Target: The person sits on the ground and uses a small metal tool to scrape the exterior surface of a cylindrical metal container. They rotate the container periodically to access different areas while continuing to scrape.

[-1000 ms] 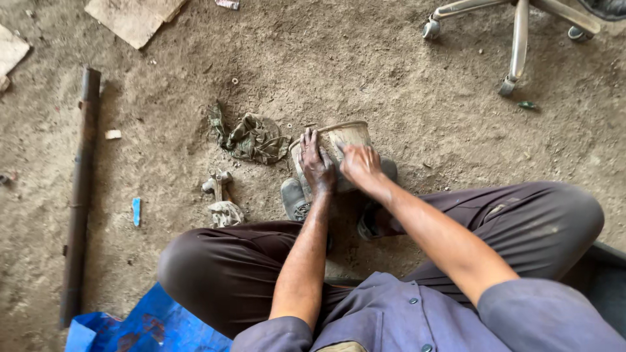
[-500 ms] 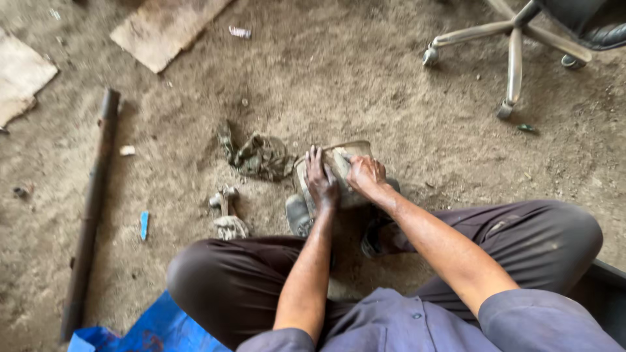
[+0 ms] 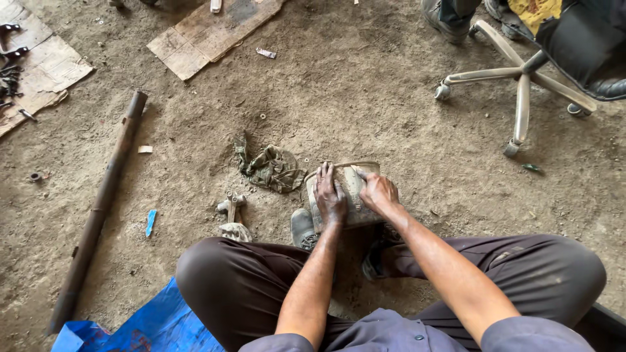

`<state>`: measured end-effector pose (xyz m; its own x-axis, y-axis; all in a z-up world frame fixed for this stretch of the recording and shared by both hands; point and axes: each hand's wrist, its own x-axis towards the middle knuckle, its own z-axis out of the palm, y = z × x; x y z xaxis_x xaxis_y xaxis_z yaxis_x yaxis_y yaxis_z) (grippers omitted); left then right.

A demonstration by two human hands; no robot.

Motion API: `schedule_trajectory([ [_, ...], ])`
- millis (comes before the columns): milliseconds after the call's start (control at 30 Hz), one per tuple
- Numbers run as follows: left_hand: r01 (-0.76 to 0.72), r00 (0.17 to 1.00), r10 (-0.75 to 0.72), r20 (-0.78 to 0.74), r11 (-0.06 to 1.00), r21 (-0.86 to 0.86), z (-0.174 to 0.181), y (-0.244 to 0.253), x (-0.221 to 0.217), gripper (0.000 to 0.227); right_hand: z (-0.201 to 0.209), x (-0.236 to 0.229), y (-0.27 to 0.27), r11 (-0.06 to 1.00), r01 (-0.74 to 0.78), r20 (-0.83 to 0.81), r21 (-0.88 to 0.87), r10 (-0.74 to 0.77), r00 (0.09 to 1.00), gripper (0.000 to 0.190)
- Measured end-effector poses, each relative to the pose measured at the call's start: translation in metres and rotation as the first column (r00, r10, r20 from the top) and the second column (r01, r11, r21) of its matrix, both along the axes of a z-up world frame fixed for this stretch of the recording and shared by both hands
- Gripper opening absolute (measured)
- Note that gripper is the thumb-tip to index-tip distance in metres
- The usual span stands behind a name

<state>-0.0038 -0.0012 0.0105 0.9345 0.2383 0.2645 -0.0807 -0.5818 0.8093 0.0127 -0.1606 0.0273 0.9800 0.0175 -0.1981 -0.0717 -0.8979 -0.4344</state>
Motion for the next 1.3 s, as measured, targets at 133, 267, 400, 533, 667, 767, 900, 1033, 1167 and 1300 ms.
schedule_trajectory([
  [133, -0.017, 1.000, 0.017, -0.022, 0.999, 0.029, 0.014, 0.002, -0.005, 0.045, 0.004, -0.030, -0.009, 0.989, -0.122, 0.326, 0.084, 0.089, 0.941, 0.041],
  [267, -0.011, 0.998, 0.015, -0.066, 0.999, 0.053, 0.022, 0.001, -0.004, 0.050, 0.031, -0.035, -0.005, 1.000, -0.007, 0.039, 0.031, 0.005, 0.999, 0.042],
  [400, -0.021, 0.997, 0.024, -0.074, 0.999, 0.049, 0.027, 0.004, -0.007, 0.050, 0.045, -0.015, 0.008, 0.996, 0.037, 0.079, 0.084, -0.043, 0.996, 0.044],
  [533, -0.020, 0.998, 0.020, -0.061, 1.000, 0.001, 0.031, 0.004, -0.008, 0.048, 0.033, -0.020, 0.006, 0.995, 0.034, 0.199, 0.092, -0.051, 0.979, 0.042],
  [667, -0.019, 0.999, 0.020, -0.038, 0.999, 0.030, 0.030, 0.007, -0.010, 0.048, 0.015, -0.047, 0.004, 0.998, -0.006, 0.216, 0.069, -0.009, 0.976, 0.037],
  [767, -0.040, 0.999, 0.040, -0.026, 0.999, -0.001, 0.029, 0.004, -0.008, 0.050, 0.025, -0.039, -0.001, 1.000, 0.005, 0.245, 0.009, -0.007, 0.970, 0.035],
  [900, -0.055, 0.998, 0.054, -0.028, 0.998, -0.037, 0.027, 0.005, -0.009, 0.048, 0.051, -0.013, 0.013, 0.989, 0.143, -0.052, 0.040, -0.141, 0.989, 0.046],
  [1033, -0.043, 0.999, 0.043, -0.019, 0.999, -0.028, 0.028, 0.007, -0.007, 0.048, 0.065, -0.019, 0.023, 0.986, 0.158, -0.043, 0.047, -0.156, 0.987, 0.041],
  [1167, -0.034, 0.999, 0.034, -0.011, 0.999, 0.012, 0.027, 0.007, -0.008, 0.048, 0.051, -0.061, 0.019, 0.997, 0.004, 0.196, 0.079, -0.019, 0.980, 0.037],
  [1300, -0.029, 0.999, 0.029, -0.013, 1.000, 0.001, 0.024, 0.006, -0.007, 0.052, 0.041, -0.056, 0.011, 0.993, -0.006, 0.271, 0.121, -0.027, 0.962, 0.034],
])
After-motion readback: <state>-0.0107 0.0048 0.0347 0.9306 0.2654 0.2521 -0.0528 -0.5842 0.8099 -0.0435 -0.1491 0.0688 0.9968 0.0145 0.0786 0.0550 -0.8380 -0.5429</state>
